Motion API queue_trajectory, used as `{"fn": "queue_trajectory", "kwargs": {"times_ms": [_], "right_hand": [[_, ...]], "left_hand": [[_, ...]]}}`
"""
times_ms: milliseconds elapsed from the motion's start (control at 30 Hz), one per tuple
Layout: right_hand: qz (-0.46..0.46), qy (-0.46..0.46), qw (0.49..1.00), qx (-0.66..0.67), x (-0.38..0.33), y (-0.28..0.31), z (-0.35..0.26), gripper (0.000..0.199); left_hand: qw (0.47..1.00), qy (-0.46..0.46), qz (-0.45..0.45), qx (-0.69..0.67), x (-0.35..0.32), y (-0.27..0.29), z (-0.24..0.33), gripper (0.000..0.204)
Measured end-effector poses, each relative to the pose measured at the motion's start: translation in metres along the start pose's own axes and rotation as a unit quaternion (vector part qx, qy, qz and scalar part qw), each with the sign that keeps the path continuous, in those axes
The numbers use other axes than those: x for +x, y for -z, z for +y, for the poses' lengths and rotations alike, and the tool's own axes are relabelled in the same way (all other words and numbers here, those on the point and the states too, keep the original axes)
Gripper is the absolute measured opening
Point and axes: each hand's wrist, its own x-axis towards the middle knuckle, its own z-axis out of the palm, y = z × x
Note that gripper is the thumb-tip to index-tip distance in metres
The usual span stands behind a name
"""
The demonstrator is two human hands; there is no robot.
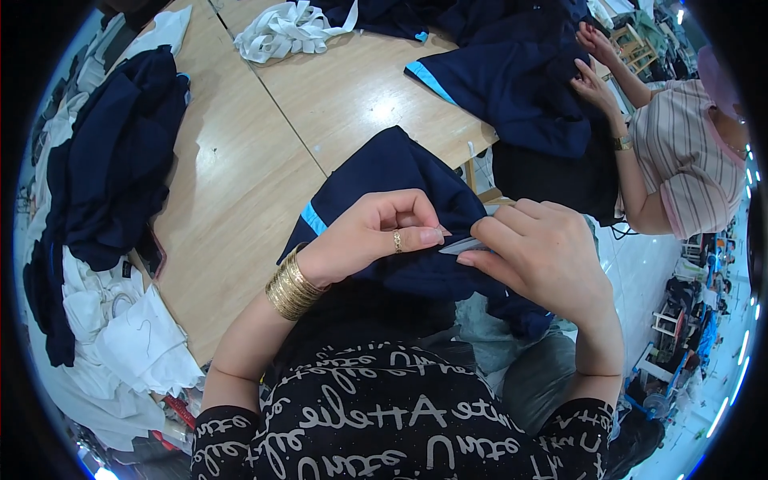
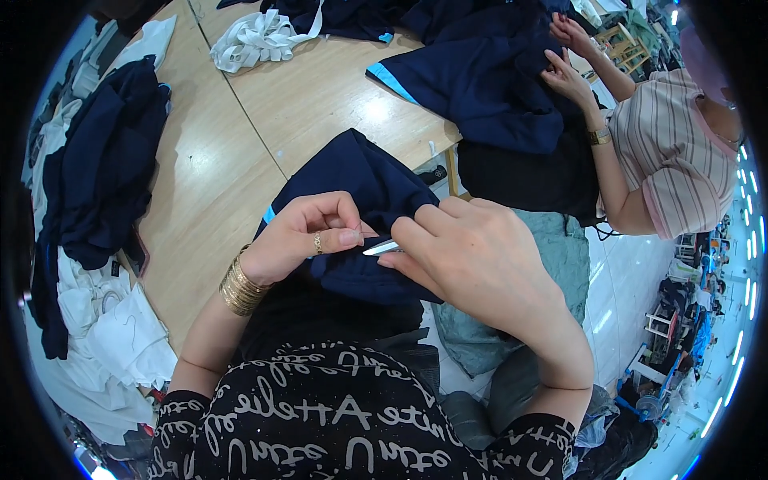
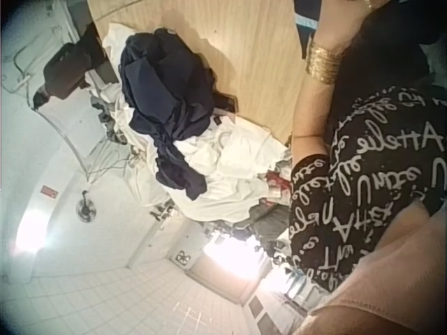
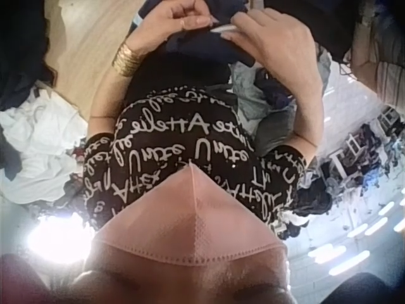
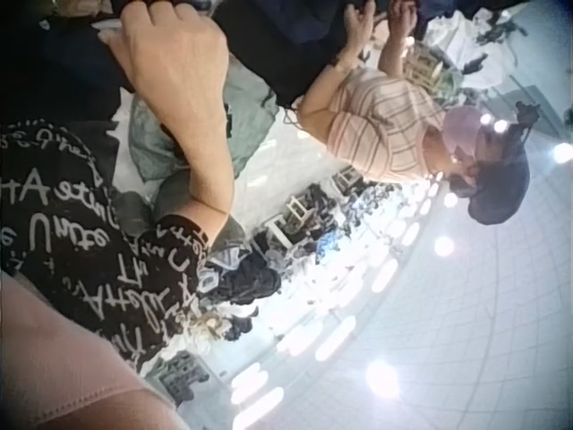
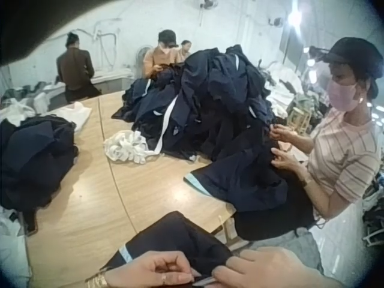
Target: Using thread snips to trim loose threads from navy blue garments in a factory setting.
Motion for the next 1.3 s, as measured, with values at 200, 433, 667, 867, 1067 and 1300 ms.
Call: {"fn": "queue_trajectory", "kwargs": {"times_ms": [200, 433, 667, 867, 1067, 1300], "right_hand": [[-0.008, -0.136, 0.925, 0.354, -0.006, -0.020, 0.018, 0.047], [-0.014, -0.240, 0.759, 0.606, -0.019, -0.047, -0.002, 0.014], [0.044, -0.239, 0.746, 0.619, -0.019, -0.053, -0.009, 0.011], [0.188, -0.199, 0.873, 0.402, -0.017, -0.043, -0.020, 0.030], [0.181, -0.135, 0.961, 0.162, -0.025, -0.018, -0.020, 0.030], [0.166, -0.101, 0.980, 0.031, -0.029, -0.008, -0.022, 0.029]], "left_hand": [[1.000, 0.001, 0.012, -0.016, -0.005, -0.001, 0.002, 0.013], [0.926, -0.105, 0.247, 0.265, -0.008, 0.028, -0.001, 0.022], [0.947, -0.116, -0.052, 0.294, -0.015, 0.008, 0.001, 0.021], [0.998, -0.017, 0.015, 0.064, -0.019, -0.012, 0.010, 0.014], [0.998, -0.024, 0.032, 0.048, -0.019, -0.021, 0.011, 0.014], [0.999, -0.007, 0.035, 0.023, -0.019, -0.025, 0.014, 0.014]]}}
